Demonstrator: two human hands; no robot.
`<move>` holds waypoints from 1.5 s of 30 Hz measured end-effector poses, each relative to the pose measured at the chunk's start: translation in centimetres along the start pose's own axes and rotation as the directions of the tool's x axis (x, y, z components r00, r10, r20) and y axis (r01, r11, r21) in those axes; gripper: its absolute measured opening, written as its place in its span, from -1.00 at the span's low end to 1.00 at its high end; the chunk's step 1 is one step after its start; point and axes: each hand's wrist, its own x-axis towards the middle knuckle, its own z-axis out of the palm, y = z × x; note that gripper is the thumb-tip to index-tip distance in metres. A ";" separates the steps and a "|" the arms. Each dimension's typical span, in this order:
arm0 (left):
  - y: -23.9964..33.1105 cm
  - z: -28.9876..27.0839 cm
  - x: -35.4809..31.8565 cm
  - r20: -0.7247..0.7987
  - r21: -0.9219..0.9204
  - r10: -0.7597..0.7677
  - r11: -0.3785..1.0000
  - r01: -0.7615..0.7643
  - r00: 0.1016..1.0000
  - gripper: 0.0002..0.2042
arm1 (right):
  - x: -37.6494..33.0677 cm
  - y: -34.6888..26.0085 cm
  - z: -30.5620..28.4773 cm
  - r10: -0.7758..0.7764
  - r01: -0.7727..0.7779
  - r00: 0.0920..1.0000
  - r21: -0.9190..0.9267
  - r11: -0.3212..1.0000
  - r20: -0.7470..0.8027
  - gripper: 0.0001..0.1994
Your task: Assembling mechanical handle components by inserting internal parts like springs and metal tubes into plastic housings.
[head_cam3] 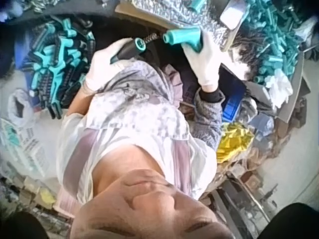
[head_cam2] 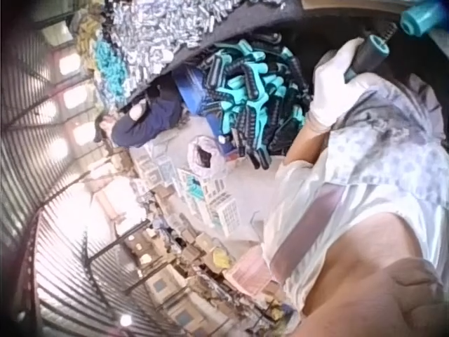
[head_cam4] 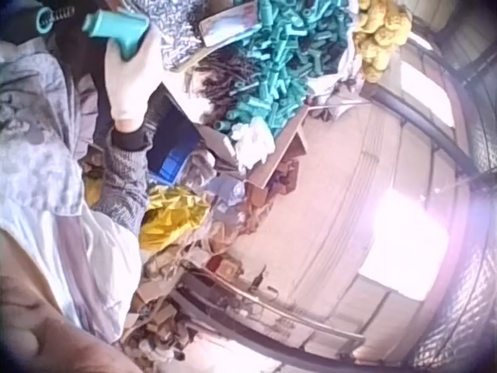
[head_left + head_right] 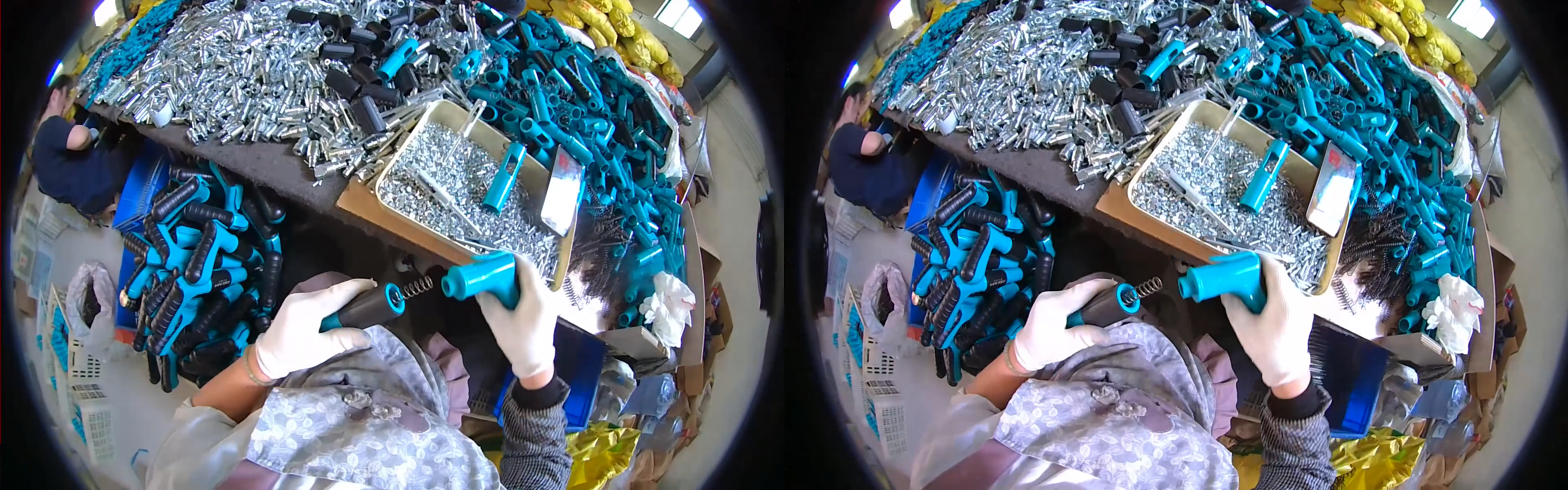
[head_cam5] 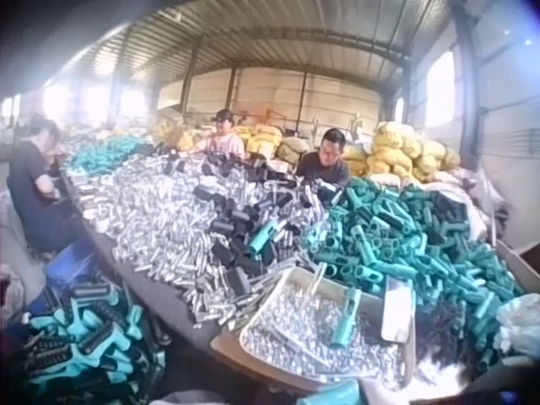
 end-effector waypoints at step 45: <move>1.4 -2.0 2.3 0.628 0.533 0.198 0.594 -0.602 0.752 -0.44 | -5.2 0.9 2.2 -0.128 -0.788 0.522 0.535 0.306 0.843 -0.39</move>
